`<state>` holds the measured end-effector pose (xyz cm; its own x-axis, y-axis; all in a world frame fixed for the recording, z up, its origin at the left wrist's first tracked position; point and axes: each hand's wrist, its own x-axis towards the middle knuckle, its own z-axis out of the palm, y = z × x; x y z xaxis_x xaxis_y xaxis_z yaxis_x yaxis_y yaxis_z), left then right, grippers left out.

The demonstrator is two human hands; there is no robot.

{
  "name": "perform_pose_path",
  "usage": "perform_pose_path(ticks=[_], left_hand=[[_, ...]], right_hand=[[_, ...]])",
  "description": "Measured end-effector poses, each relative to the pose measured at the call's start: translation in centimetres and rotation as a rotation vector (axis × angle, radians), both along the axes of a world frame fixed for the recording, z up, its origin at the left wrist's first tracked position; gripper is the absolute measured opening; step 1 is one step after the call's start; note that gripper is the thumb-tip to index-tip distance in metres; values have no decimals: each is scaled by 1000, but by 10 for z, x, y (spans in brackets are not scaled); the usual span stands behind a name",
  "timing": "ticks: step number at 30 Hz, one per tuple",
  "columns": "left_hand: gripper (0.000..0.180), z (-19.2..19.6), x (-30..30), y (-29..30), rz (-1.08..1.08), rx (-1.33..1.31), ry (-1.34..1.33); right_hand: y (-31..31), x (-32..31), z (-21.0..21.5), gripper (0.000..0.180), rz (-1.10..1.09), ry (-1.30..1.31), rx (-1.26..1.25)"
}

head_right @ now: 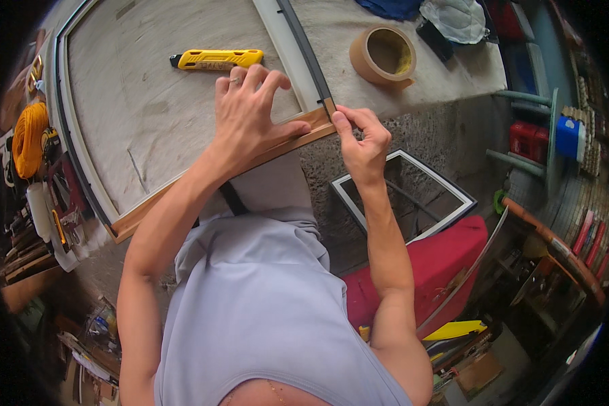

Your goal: The person assembles a rectangular frame by applying brown tape to its edges. They measure, cut, and press the tape along each side, then trim excess with a utility knife. The process is repeated for multiple sides of the frame.

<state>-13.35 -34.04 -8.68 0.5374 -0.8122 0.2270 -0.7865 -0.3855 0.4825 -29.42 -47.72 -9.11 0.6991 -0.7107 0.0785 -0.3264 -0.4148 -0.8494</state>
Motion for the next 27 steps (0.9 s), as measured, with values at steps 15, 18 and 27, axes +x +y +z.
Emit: perform_pose_path(ticks=[15,18,27], left_hand=[[84,-9,23,-48,-34,7,-133],[84,-11,26,-48,-72,-31,-170],[90,1,24,-39,-204,60,-89]], right_hand=[[-5,0,11,15,56,54,-23],[-4,1,11,15,54,44,-19],[-4,-1,3,15,39,4,-6]])
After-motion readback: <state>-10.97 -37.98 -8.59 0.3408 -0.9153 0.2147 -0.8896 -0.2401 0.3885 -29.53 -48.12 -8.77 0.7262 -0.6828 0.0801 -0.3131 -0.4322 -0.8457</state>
